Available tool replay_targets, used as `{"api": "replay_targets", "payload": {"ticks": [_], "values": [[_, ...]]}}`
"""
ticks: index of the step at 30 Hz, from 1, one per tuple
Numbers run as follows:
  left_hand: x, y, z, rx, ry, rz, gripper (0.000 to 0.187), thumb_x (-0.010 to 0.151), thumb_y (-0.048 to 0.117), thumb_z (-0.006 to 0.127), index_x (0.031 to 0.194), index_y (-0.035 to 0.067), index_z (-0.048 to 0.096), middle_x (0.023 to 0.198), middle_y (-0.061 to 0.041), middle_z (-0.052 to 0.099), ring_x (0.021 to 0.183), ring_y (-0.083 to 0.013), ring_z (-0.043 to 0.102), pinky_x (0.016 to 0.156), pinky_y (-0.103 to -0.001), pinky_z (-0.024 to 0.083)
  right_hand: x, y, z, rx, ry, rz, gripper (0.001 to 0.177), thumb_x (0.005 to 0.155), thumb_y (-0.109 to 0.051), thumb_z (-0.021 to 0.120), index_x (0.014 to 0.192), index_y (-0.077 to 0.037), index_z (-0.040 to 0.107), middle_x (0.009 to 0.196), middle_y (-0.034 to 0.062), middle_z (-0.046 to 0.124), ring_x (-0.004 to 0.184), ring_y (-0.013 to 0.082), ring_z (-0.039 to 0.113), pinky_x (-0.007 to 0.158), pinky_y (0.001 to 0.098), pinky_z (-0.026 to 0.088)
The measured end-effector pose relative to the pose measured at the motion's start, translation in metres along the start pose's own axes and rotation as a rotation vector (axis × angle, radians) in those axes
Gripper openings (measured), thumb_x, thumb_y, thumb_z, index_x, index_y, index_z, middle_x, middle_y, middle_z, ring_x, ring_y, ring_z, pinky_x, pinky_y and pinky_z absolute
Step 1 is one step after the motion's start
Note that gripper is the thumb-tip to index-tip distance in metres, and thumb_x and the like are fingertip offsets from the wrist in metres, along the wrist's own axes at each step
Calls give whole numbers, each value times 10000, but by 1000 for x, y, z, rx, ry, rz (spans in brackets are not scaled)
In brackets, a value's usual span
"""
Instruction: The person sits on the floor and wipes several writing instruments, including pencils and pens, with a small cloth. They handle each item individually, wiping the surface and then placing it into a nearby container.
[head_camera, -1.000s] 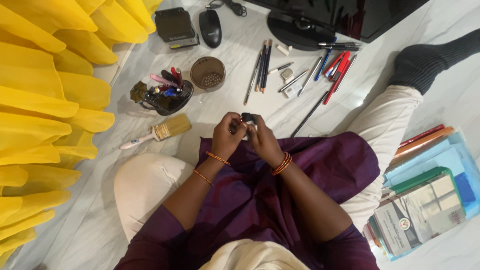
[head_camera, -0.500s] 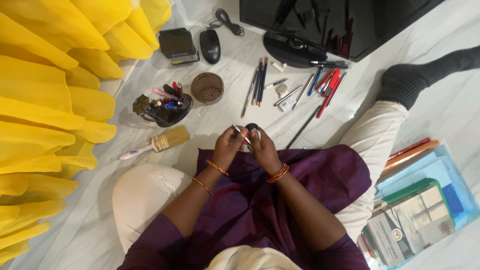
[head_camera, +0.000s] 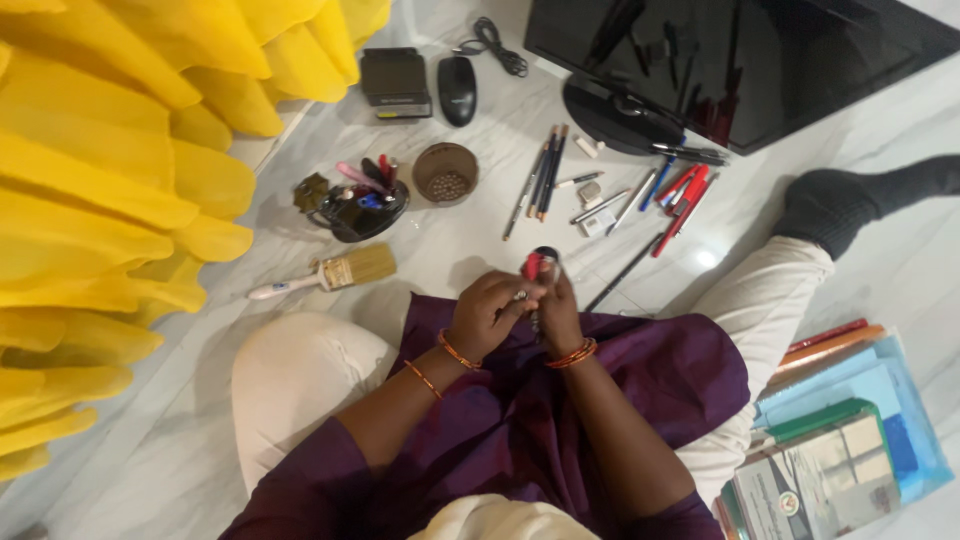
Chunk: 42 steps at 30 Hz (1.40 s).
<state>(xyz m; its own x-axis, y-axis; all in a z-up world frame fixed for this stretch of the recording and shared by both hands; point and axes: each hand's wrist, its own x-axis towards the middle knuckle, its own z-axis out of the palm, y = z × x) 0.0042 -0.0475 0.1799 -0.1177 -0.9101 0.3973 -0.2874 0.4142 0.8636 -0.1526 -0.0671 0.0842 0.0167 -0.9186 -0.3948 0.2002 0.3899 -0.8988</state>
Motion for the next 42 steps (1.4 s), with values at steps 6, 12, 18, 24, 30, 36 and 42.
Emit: {"api": "replay_targets", "payload": {"ticks": [6, 12, 18, 24, 30, 36, 42], "values": [[5, 3, -17, 28, 304, -163, 435, 890, -34, 644, 1274, 159, 713, 1091, -106, 513, 943, -215, 626, 848, -329, 596, -33, -59, 23, -295, -40, -311, 365, 1065, -237, 460, 1377, -61, 528, 988, 13, 663, 672, 59, 509, 543, 216, 419], [-2, -6, -16, 106, 359, -176, 493, 975, 15, 614, 1453, 138, 620, 1120, -78, 533, 1027, -247, 562, 928, -360, 501, -45, -62, 72, -604, -166, -718, 372, 1068, -85, 529, 1431, -1, 539, 1255, 116, 654, 1104, 178, 648, 937, 297, 526], [1, -7, -18, 137, 460, -193, 692, 1005, 193, 577, 1620, 26, 308, 1384, -242, 408, 1178, -350, 477, 1006, -409, 475, -13, -68, 106, -466, -225, -570, 327, 1056, -179, 558, 1345, -26, 568, 1138, 72, 680, 993, 129, 659, 842, 265, 547], [12, -5, -27, 173, 501, -190, 783, 1019, 297, 551, 1635, -45, 208, 1566, -314, 296, 1442, -464, 381, 1221, -520, 374, 29, -42, 134, -158, -288, -500, 354, 1106, -236, 504, 1383, -29, 577, 1126, 62, 657, 944, 116, 611, 805, 260, 534], [19, -18, -30, 243, 472, -243, 915, 865, 193, 635, 1614, -82, 186, 1607, -341, 239, 1512, -527, 282, 1263, -559, 296, 58, -17, 137, 88, -333, -266, 330, 1080, -129, 546, 1394, -26, 554, 1095, 80, 634, 880, 128, 604, 716, 260, 509], [21, -42, -27, 229, 537, -310, 982, 812, 135, 652, 1614, -90, 132, 1633, -384, 168, 1540, -563, 206, 1270, -584, 248, 70, -14, 146, -279, -361, -413, 307, 1074, -111, 535, 1370, -33, 542, 1227, 71, 648, 1092, 164, 640, 920, 296, 539], [19, -47, -31, 60, 591, -318, 952, 865, 136, 605, 1633, -91, 91, 1666, -399, 112, 1569, -553, 195, 1290, -532, 265, 82, -23, 162, -525, -316, -500, 298, 1089, -161, 553, 1353, -29, 589, 1195, 101, 688, 1060, 197, 672, 893, 334, 546]]}}
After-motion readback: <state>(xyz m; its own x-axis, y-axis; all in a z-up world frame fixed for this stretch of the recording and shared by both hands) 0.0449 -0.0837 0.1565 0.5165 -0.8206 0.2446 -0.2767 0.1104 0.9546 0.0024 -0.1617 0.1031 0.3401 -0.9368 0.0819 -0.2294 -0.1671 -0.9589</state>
